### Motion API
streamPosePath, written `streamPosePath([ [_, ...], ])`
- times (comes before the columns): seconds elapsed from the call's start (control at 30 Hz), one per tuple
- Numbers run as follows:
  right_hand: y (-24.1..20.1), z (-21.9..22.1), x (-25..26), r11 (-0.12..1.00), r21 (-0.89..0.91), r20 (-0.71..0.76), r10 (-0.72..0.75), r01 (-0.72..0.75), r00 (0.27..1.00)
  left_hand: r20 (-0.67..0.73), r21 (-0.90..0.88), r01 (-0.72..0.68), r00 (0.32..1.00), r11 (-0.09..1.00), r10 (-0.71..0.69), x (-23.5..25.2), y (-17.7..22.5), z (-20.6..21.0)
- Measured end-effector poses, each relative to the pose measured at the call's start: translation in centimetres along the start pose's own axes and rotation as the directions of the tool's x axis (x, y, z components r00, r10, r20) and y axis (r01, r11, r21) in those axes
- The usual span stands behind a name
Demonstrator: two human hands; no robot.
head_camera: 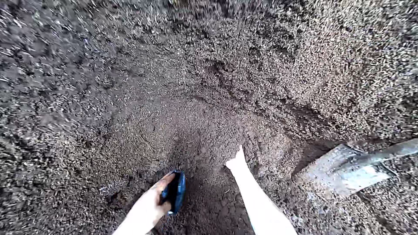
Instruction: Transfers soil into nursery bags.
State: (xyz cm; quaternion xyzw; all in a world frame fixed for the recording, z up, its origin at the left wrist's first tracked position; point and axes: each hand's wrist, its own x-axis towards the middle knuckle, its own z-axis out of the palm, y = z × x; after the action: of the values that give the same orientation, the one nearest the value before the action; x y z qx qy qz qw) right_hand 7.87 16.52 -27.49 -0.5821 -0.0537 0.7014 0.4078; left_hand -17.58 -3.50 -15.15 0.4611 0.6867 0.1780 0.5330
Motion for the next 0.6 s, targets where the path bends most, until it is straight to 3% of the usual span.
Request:
streamPosePath([
  [0.13, 0.7, 0.3, -1.3, 0.969, -0.22, 0.052, -0.102, 0.111, 0.993, 0.014, -0.054, 0.054, 0.998, 0.997, -0.053, 3.2, 0.9, 1.6],
  [0.37, 1.5, 1.4, -10.7, 0.963, -0.27, 0.051, 0.013, 0.001, 0.999, 0.022, -0.133, 0.063, 0.998, 0.989, -0.06, 4.3, 2.7, 2.5],
  [0.47, 2.8, 2.7, -13.5, 0.984, -0.162, 0.206, 0.112, -0.079, 0.972, 0.002, -0.114, 0.047, 0.999, 0.992, -0.047, 4.1, 3.3, 2.5],
  [0.6, 3.6, 3.9, -14.5, 0.988, -0.116, 0.469, 0.147, -0.105, 0.871, -0.011, -0.084, 0.021, 1.0, 0.996, -0.022, 3.1, 2.4, 1.5],
])
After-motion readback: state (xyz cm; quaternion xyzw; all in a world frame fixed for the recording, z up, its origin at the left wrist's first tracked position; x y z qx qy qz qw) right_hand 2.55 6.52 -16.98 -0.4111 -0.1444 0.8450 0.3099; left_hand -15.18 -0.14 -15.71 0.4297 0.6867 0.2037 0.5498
